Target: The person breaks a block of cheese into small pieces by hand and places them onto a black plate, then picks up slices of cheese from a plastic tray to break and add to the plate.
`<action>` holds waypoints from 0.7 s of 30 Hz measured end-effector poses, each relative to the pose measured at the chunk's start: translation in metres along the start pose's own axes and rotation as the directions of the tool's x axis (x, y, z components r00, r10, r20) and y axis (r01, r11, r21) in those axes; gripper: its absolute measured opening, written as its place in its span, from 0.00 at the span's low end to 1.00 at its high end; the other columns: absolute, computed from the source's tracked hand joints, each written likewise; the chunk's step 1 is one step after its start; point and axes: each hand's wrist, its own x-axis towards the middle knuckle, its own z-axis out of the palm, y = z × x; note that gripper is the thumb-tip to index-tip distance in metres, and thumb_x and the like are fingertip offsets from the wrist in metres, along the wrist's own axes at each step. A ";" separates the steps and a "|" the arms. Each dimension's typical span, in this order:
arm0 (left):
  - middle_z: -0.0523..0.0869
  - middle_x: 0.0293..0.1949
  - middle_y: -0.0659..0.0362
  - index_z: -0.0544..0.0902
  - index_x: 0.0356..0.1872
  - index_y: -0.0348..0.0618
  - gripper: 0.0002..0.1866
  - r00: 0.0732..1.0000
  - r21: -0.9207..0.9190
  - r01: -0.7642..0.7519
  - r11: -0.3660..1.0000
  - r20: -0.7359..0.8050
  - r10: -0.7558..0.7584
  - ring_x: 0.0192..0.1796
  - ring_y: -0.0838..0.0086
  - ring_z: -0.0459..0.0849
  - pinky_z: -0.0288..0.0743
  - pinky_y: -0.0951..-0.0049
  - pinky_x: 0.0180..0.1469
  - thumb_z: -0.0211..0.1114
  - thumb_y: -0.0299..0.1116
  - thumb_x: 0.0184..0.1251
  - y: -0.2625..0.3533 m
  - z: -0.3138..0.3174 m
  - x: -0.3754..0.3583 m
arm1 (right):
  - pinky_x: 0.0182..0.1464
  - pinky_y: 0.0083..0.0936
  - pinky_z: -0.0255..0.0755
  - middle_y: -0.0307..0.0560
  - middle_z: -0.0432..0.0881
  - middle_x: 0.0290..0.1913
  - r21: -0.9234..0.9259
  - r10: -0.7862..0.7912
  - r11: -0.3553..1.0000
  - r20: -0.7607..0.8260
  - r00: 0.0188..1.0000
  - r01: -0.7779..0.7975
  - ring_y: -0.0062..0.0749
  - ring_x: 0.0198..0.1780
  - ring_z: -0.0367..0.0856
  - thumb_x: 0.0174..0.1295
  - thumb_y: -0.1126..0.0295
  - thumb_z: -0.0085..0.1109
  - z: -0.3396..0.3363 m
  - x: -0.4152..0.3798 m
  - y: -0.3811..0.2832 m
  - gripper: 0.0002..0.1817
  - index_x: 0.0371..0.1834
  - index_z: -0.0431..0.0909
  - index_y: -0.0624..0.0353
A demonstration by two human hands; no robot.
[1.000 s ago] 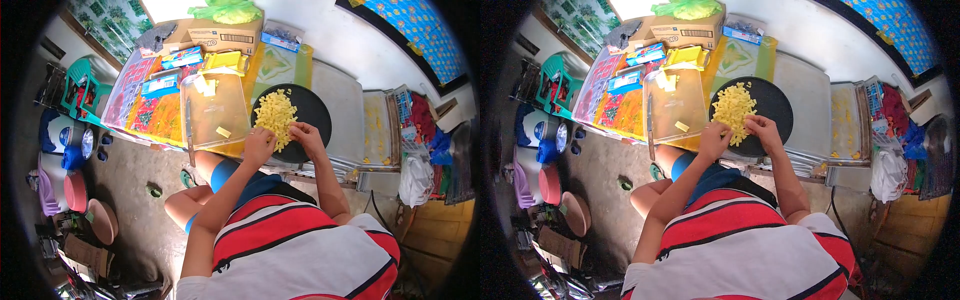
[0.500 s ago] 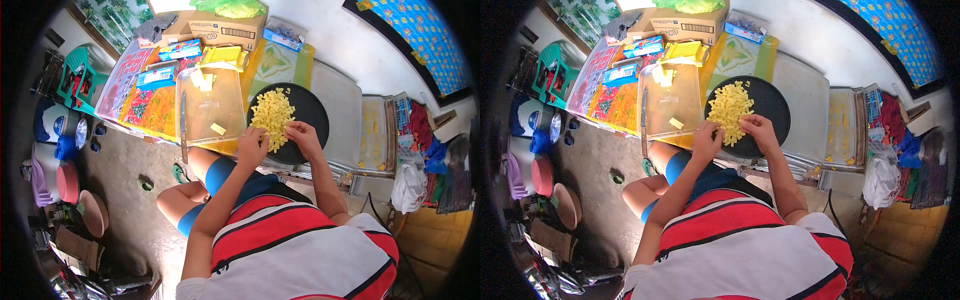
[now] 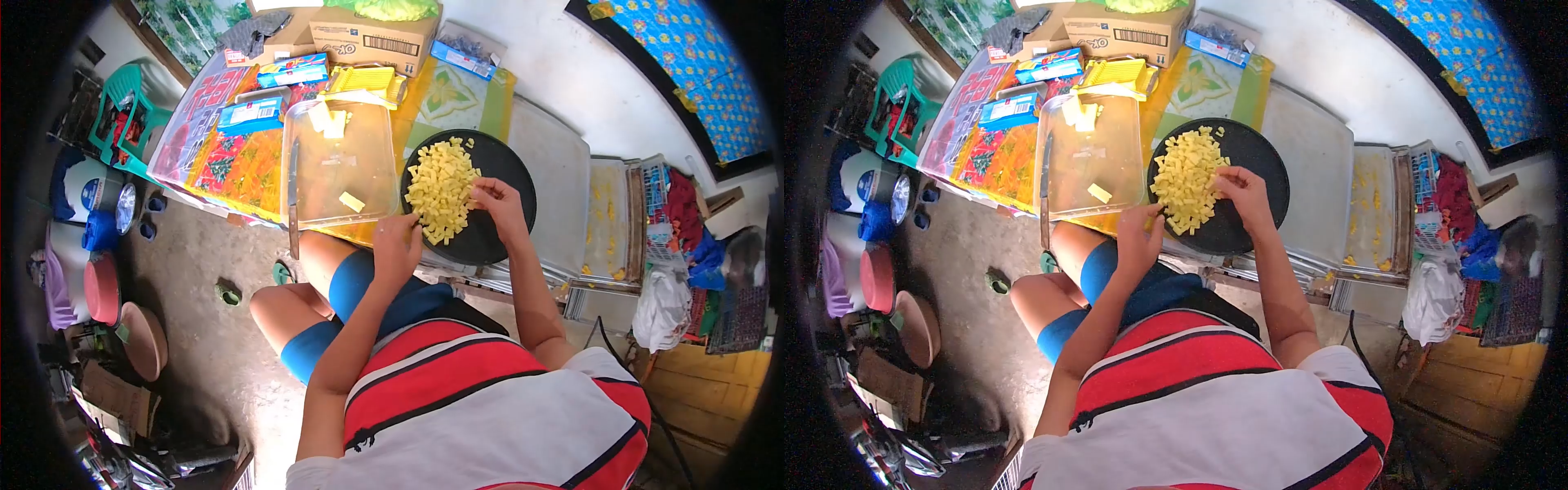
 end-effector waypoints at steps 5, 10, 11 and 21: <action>0.81 0.43 0.49 0.78 0.50 0.42 0.18 0.995 0.027 -0.056 0.998 0.079 0.054 0.50 0.54 0.77 0.65 0.55 0.54 0.65 0.32 0.58 0.006 0.009 -0.021 | 0.38 0.17 0.72 0.38 0.83 0.30 -0.371 -0.226 0.912 -0.098 0.969 0.175 0.17 0.33 0.79 0.54 0.72 0.65 -0.019 0.046 0.010 0.11 0.39 0.84 0.65; 0.80 0.48 0.48 0.75 0.56 0.42 0.21 0.994 0.047 -0.079 0.996 0.073 0.076 0.56 0.55 0.75 0.62 0.56 0.60 0.64 0.33 0.60 0.002 0.010 -0.032 | 0.41 0.22 0.74 0.45 0.85 0.32 -0.526 -0.379 0.814 -0.165 0.910 0.244 0.25 0.34 0.82 0.55 0.69 0.64 -0.018 0.084 0.018 0.11 0.40 0.84 0.61; 0.80 0.48 0.48 0.76 0.55 0.42 0.21 0.995 0.024 -0.077 0.997 0.068 0.076 0.56 0.55 0.75 0.63 0.56 0.60 0.63 0.33 0.61 0.000 0.010 -0.032 | 0.41 0.23 0.74 0.47 0.86 0.33 -0.552 -0.402 0.796 -0.179 0.898 0.247 0.28 0.34 0.83 0.55 0.69 0.64 -0.016 0.090 0.018 0.11 0.40 0.84 0.60; 0.79 0.50 0.47 0.75 0.55 0.40 0.20 0.991 -0.032 -0.122 0.992 0.061 0.123 0.58 0.53 0.75 0.62 0.54 0.63 0.63 0.31 0.61 -0.004 0.007 -0.037 | 0.42 0.28 0.76 0.50 0.85 0.33 -0.768 -0.521 0.598 -0.154 0.839 0.230 0.38 0.35 0.84 0.56 0.69 0.63 -0.014 0.132 0.045 0.09 0.39 0.85 0.57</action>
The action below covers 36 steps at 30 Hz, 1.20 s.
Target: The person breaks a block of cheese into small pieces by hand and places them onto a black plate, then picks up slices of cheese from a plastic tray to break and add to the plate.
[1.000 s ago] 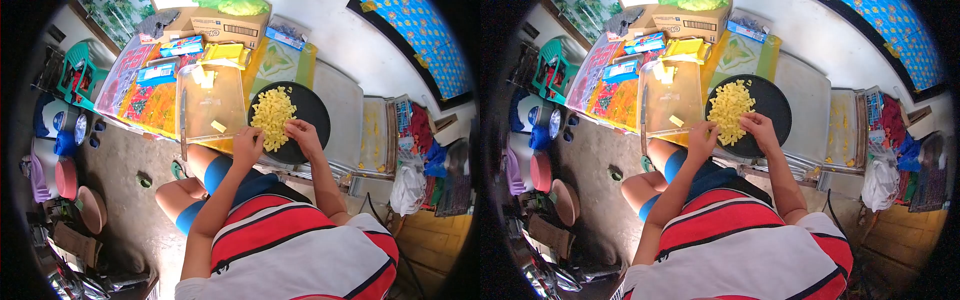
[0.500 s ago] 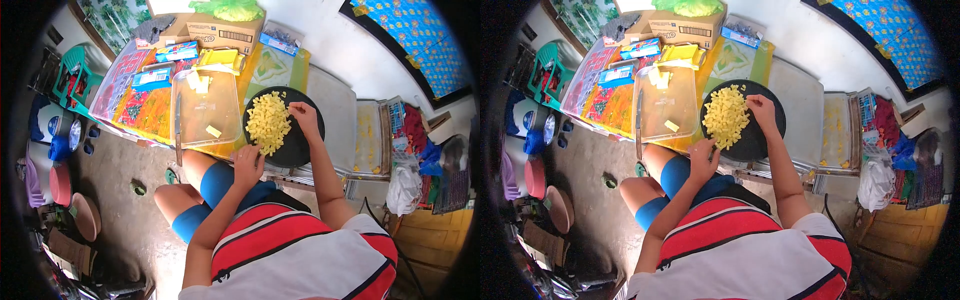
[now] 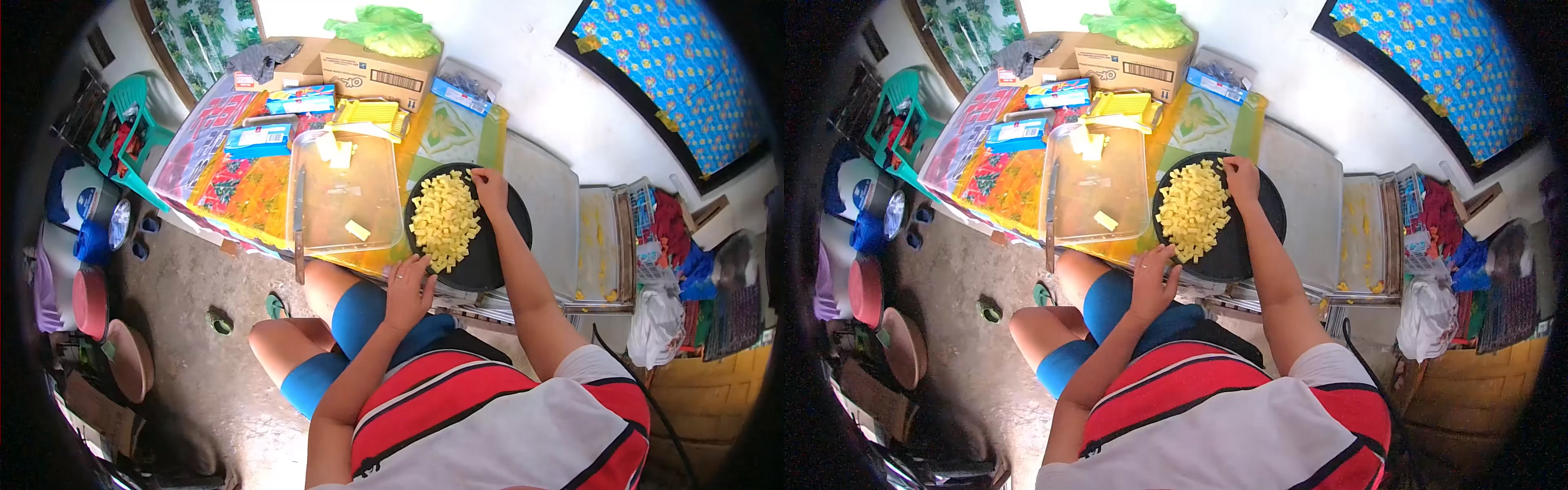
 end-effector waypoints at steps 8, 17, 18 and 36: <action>0.81 0.50 0.51 0.75 0.55 0.41 0.19 1.000 -0.014 0.007 1.000 -0.016 -0.007 0.60 0.59 0.75 0.61 0.56 0.65 0.61 0.33 0.63 -0.004 0.001 -0.004 | 0.42 0.27 0.75 0.48 0.85 0.33 0.041 0.018 0.999 0.029 0.999 -0.019 0.34 0.35 0.84 0.53 0.67 0.66 -0.001 0.005 0.011 0.15 0.45 0.83 0.57; 0.81 0.50 0.51 0.75 0.55 0.41 0.19 1.000 -0.050 -0.006 0.999 -0.018 0.005 0.60 0.59 0.75 0.60 0.56 0.65 0.62 0.32 0.63 -0.007 0.000 -0.006 | 0.45 0.33 0.74 0.50 0.83 0.40 -0.088 -0.068 0.993 0.129 0.989 0.080 0.42 0.41 0.82 0.58 0.65 0.61 -0.007 0.001 -0.013 0.11 0.42 0.84 0.56; 0.81 0.50 0.51 0.75 0.55 0.41 0.19 1.000 -0.051 -0.010 0.999 -0.020 0.009 0.60 0.59 0.75 0.60 0.56 0.66 0.62 0.32 0.62 -0.006 -0.001 -0.005 | 0.46 0.35 0.74 0.50 0.82 0.42 -0.115 -0.068 0.990 0.144 0.987 0.085 0.44 0.43 0.81 0.59 0.64 0.60 -0.008 0.000 -0.018 0.11 0.42 0.84 0.55; 0.80 0.51 0.48 0.76 0.54 0.41 0.20 1.000 -0.039 -0.010 0.999 0.001 0.010 0.59 0.55 0.75 0.63 0.56 0.63 0.63 0.29 0.60 -0.006 -0.001 -0.004 | 0.46 0.33 0.75 0.53 0.85 0.39 -0.028 -0.082 0.995 0.279 0.957 0.093 0.43 0.41 0.84 0.59 0.71 0.56 -0.017 0.014 -0.012 0.12 0.45 0.82 0.58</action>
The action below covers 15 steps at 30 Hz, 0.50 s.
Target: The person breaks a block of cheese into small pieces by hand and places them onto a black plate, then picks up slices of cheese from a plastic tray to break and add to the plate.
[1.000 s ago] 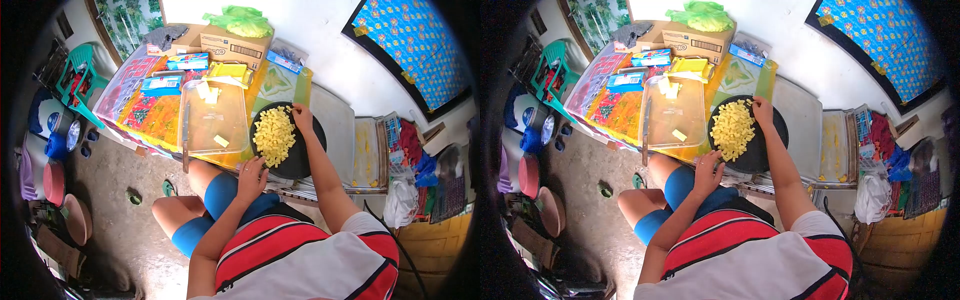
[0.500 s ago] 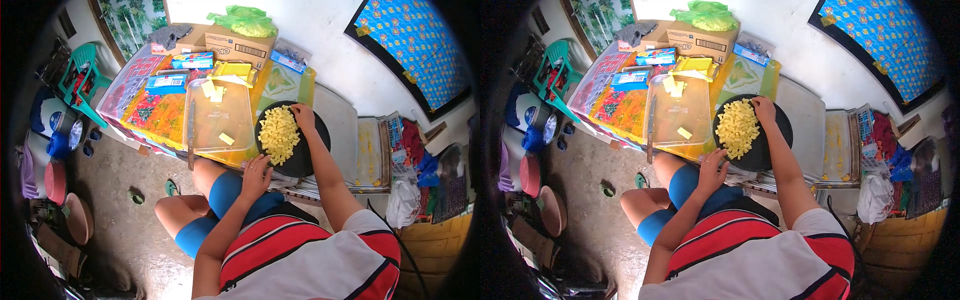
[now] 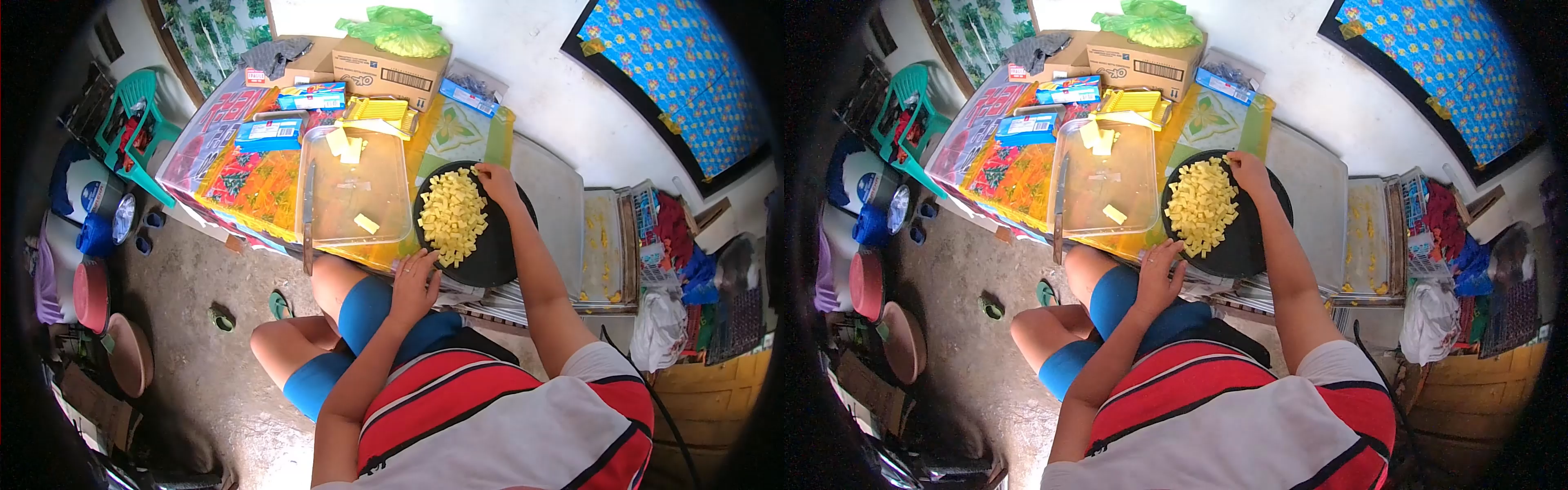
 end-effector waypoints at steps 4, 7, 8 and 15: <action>0.80 0.51 0.49 0.76 0.54 0.41 0.20 1.000 0.001 0.006 1.000 0.002 -0.006 0.59 0.56 0.75 0.62 0.56 0.64 0.63 0.29 0.60 -0.001 -0.001 0.000 | 0.45 0.37 0.75 0.52 0.84 0.38 -0.095 0.005 0.995 -0.020 1.000 -0.007 0.48 0.42 0.82 0.58 0.69 0.56 0.002 0.004 -0.003 0.09 0.39 0.82 0.56; 0.81 0.51 0.53 0.76 0.55 0.43 0.19 1.000 0.018 0.013 1.000 0.000 -0.013 0.60 0.60 0.75 0.61 0.56 0.65 0.62 0.29 0.60 0.001 -0.001 0.000 | 0.44 0.35 0.75 0.51 0.84 0.36 -0.157 0.021 0.987 -0.044 0.999 -0.027 0.47 0.40 0.83 0.56 0.70 0.58 0.004 0.006 -0.004 0.08 0.38 0.81 0.58; 0.81 0.51 0.53 0.76 0.55 0.43 0.19 1.000 0.020 0.011 1.000 0.000 -0.011 0.60 0.60 0.75 0.61 0.56 0.65 0.62 0.29 0.60 0.000 0.000 0.000 | 0.43 0.36 0.75 0.51 0.84 0.36 -0.174 0.029 0.984 -0.036 0.999 -0.035 0.47 0.40 0.82 0.55 0.70 0.58 0.003 0.007 -0.004 0.08 0.38 0.80 0.58; 0.81 0.50 0.54 0.76 0.54 0.43 0.19 1.000 0.031 0.012 0.999 -0.004 -0.012 0.59 0.60 0.76 0.62 0.56 0.65 0.62 0.28 0.60 0.000 0.000 0.000 | 0.43 0.41 0.75 0.50 0.83 0.34 -0.201 0.097 0.976 0.052 0.994 -0.084 0.47 0.40 0.82 0.55 0.69 0.58 -0.006 0.006 -0.014 0.11 0.42 0.77 0.54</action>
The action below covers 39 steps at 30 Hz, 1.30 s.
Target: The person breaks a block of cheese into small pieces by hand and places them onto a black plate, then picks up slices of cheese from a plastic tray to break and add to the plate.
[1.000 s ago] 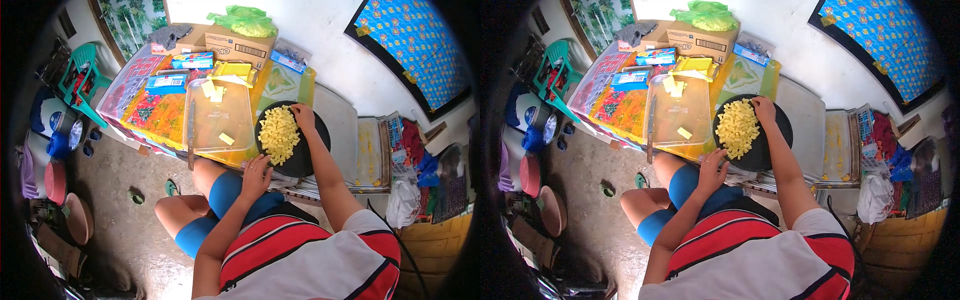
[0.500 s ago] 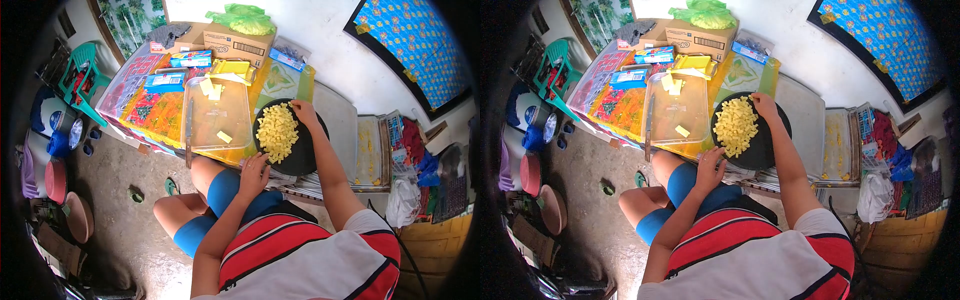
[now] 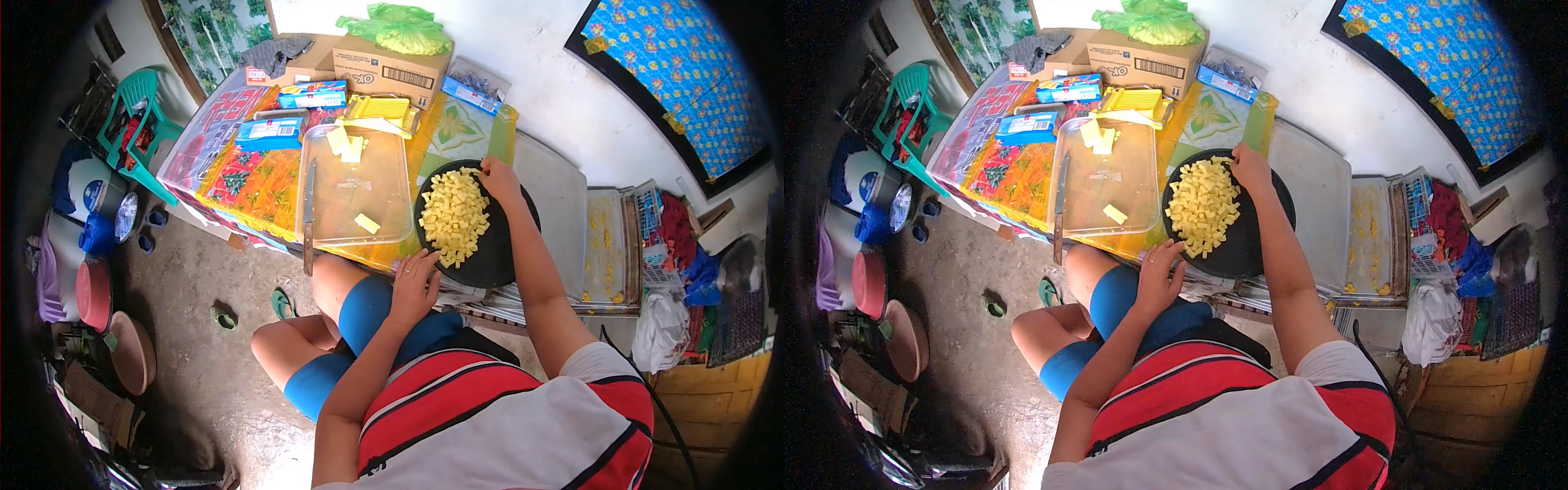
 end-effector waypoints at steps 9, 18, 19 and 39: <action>0.81 0.50 0.52 0.76 0.54 0.43 0.21 1.000 -0.026 -0.013 1.000 0.008 0.013 0.59 0.59 0.76 0.62 0.56 0.65 0.63 0.26 0.57 -0.003 0.000 0.001 | 0.46 0.35 0.75 0.45 0.84 0.40 -0.002 -0.070 0.998 -0.006 0.998 0.070 0.39 0.44 0.82 0.57 0.65 0.62 -0.001 -0.003 -0.013 0.12 0.44 0.80 0.51; 0.81 0.49 0.50 0.76 0.54 0.43 0.21 1.000 -0.025 -0.011 1.000 -0.003 0.011 0.58 0.58 0.76 0.63 0.56 0.65 0.62 0.24 0.55 -0.003 0.000 0.000 | 0.45 0.29 0.75 0.47 0.85 0.38 0.248 -0.027 0.968 -0.030 0.999 0.034 0.35 0.42 0.84 0.58 0.69 0.62 0.009 0.007 0.006 0.07 0.39 0.82 0.57; 0.81 0.49 0.50 0.76 0.53 0.43 0.21 1.000 -0.023 -0.013 1.000 0.000 0.013 0.58 0.58 0.76 0.63 0.56 0.65 0.62 0.24 0.55 -0.003 0.000 0.000 | 0.44 0.29 0.75 0.47 0.85 0.37 0.282 -0.045 0.958 -0.054 0.997 0.059 0.36 0.40 0.83 0.58 0.69 0.61 0.011 0.008 0.011 0.08 0.39 0.82 0.57; 0.80 0.51 0.48 0.77 0.52 0.42 0.20 1.000 -0.054 -0.014 0.998 0.022 0.015 0.59 0.54 0.75 0.63 0.54 0.64 0.63 0.24 0.55 -0.002 -0.002 0.001 | 0.45 0.32 0.76 0.50 0.84 0.36 0.013 -0.237 0.971 -0.019 0.971 0.237 0.42 0.40 0.83 0.55 0.73 0.62 0.010 0.005 0.006 0.10 0.41 0.83 0.62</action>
